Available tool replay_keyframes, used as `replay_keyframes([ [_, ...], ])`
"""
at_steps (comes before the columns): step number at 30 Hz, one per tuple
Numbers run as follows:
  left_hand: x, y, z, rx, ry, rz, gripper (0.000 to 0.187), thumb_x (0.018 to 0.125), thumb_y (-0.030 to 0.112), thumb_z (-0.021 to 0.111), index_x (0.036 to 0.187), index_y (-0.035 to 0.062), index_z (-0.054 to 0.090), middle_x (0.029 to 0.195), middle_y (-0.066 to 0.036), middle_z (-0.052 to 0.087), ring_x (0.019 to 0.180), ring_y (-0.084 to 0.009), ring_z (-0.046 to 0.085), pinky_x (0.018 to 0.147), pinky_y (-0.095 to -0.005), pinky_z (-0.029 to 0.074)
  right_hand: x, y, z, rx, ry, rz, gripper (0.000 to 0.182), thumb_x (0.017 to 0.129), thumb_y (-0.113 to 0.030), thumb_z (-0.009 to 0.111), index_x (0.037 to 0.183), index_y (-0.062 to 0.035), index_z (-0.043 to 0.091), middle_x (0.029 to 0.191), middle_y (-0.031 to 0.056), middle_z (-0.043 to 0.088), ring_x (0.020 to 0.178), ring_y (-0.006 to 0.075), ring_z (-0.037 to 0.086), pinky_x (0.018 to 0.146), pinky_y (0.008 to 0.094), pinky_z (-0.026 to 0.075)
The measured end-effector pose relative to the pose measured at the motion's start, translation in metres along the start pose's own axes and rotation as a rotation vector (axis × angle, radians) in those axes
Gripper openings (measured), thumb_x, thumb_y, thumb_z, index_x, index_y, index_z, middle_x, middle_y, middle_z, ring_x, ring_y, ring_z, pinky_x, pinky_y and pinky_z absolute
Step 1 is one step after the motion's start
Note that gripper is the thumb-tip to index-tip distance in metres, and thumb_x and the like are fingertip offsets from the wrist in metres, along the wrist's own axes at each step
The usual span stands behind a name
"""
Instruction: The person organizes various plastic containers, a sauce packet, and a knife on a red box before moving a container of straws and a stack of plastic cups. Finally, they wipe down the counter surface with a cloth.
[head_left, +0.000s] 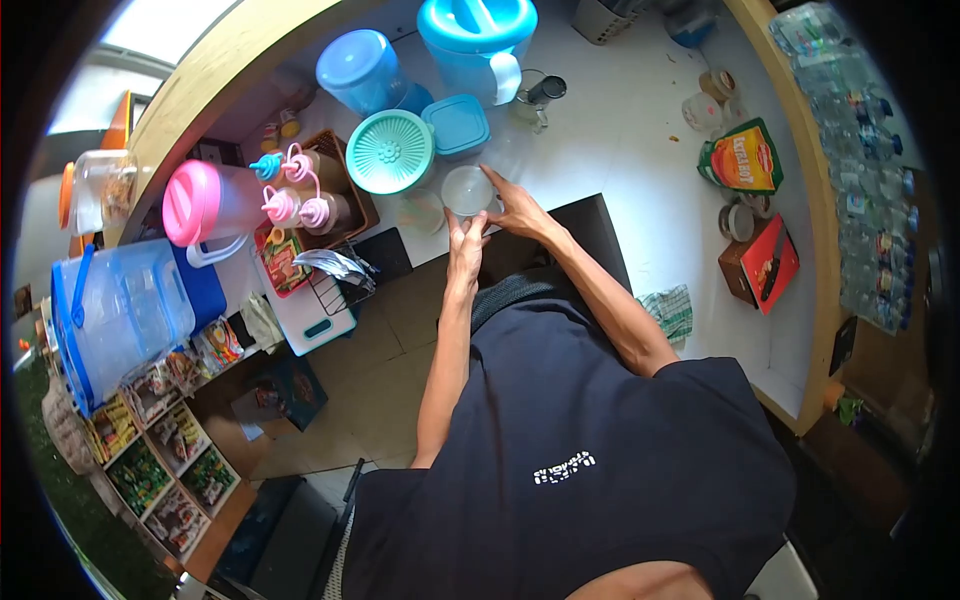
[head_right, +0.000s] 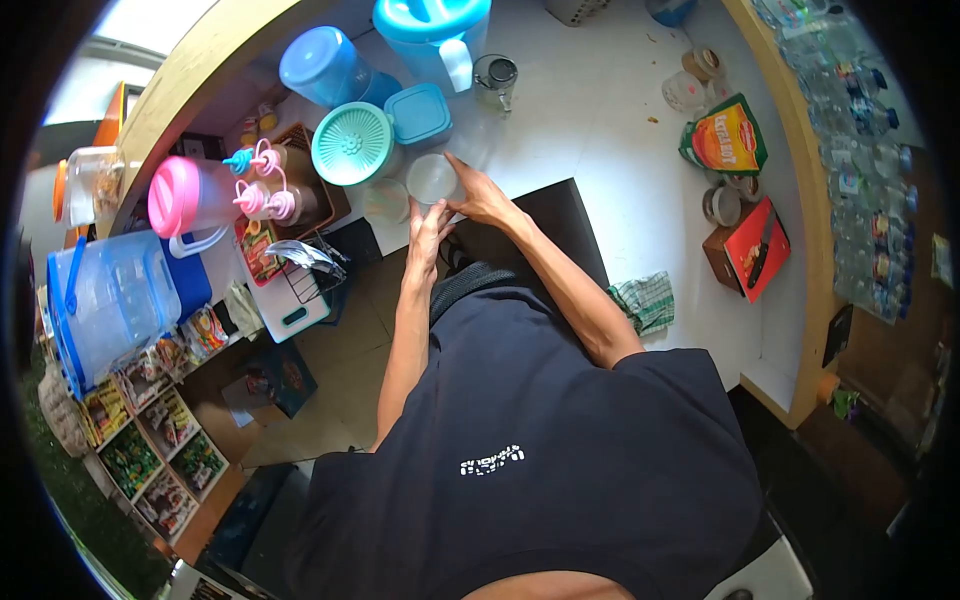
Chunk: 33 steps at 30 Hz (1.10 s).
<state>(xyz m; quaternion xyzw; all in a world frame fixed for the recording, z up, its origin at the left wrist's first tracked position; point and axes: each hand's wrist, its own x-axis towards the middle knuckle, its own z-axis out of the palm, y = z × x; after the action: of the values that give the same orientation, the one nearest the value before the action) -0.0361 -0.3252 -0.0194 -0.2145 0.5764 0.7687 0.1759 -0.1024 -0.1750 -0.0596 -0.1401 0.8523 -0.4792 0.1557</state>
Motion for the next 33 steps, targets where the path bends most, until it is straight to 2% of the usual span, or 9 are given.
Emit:
replay_keyframes([
  [3,-0.008,0.008,0.004,0.056,0.003,-0.006,0.100,0.099,0.036,0.060,0.159,0.0035,-0.013,0.140,-0.028,0.054,0.124,-0.0364,0.060,0.105,-0.0446,0.045,-0.006,0.008,0.001,0.045,0.017,-0.067,0.094,0.081,-0.017,0.080,0.159,-0.0084,0.027,0.143,0.0252,0.054,0.127,0.0359,0.058,0.106,0.0451,0.049],
  [6,-0.019,0.017,0.010,0.153,0.047,-0.050,0.100,0.097,0.039,0.062,0.161,0.0031,-0.007,0.150,-0.028,0.044,0.128,-0.0374,0.058,0.111,-0.0422,0.040,-0.019,0.013,-0.010,0.228,0.006,0.078,0.094,0.083,-0.018,0.080,0.160,-0.0094,0.027,0.146,0.0222,0.053,0.123,0.0330,0.061,0.105,0.0444,0.050],
  [7,-0.018,0.013,0.009,0.196,0.051,-0.086,0.102,0.097,0.040,0.062,0.160,0.0003,-0.007,0.152,-0.029,0.042,0.127,-0.0335,0.059,0.113,-0.0403,0.037,-0.025,0.018,-0.015,0.314,0.045,0.117,0.079,0.086,-0.017,0.079,0.153,-0.0061,0.040,0.139,0.0185,0.060,0.116,0.0275,0.064,0.101,0.0422,0.053],
  [10,-0.016,0.008,0.003,0.394,-0.079,-0.076,0.082,0.099,0.046,0.059,0.159,0.0021,0.024,0.148,-0.024,0.051,0.125,-0.0282,0.060,0.113,-0.0407,0.036,-0.045,0.029,-0.052,0.422,0.067,0.234,0.054,0.089,-0.016,0.076,0.138,-0.0020,0.057,0.122,0.0154,0.070,0.109,0.0233,0.068,0.097,0.0387,0.054],
  [11,-0.014,0.008,0.004,0.392,-0.133,-0.098,0.074,0.100,0.047,0.057,0.155,0.0029,0.033,0.144,-0.021,0.055,0.125,-0.0265,0.061,0.111,-0.0398,0.038,-0.057,0.029,-0.065,0.425,0.164,0.276,0.032,0.092,-0.015,0.073,0.120,0.0000,0.066,0.105,0.0120,0.074,0.101,0.0200,0.070,0.092,0.0351,0.055],
  [13,-0.009,0.005,0.005,0.369,-0.237,-0.142,0.061,0.102,0.047,0.054,0.147,0.0048,0.049,0.137,-0.013,0.063,0.123,-0.0222,0.062,0.105,-0.0367,0.042,-0.080,0.043,-0.085,0.538,0.340,0.378,0.020,0.093,-0.014,0.071,0.107,0.0014,0.069,0.092,0.0086,0.072,0.087,0.0149,0.067,0.080,0.0290,0.054],
  [19,0.012,-0.006,0.052,0.422,-0.402,-0.202,0.058,0.103,0.045,0.054,0.145,0.0050,0.051,0.135,-0.011,0.064,0.120,-0.0203,0.062,0.102,-0.0347,0.044,-0.169,0.078,-0.141,0.706,0.904,0.486,0.014,0.093,-0.014,0.071,0.093,-0.0003,0.070,0.076,0.0039,0.068,0.067,0.0085,0.059,0.062,0.0245,0.048],
  [26,0.012,-0.001,0.167,0.542,-0.593,-0.191,0.057,0.104,0.044,0.051,0.143,0.0029,0.052,0.137,-0.014,0.062,0.125,-0.0244,0.059,0.107,-0.0362,0.042,-0.268,0.109,-0.170,0.683,1.359,0.578,0.034,0.101,-0.029,0.064,0.081,-0.0015,0.066,0.065,-0.0013,0.056,0.060,0.0070,0.051,0.057,0.0235,0.041],
  [33,0.059,-0.018,0.301,0.527,-0.712,-0.029,0.053,0.104,0.038,0.054,0.143,0.0022,0.051,0.135,-0.015,0.062,0.116,-0.0269,0.065,0.098,-0.0404,0.049,-0.274,0.117,-0.228,0.299,1.377,0.534,0.023,0.091,-0.021,0.074,0.104,-0.0022,0.068,0.084,0.0049,0.069,0.073,0.0118,0.064,0.067,0.0273,0.053],
])
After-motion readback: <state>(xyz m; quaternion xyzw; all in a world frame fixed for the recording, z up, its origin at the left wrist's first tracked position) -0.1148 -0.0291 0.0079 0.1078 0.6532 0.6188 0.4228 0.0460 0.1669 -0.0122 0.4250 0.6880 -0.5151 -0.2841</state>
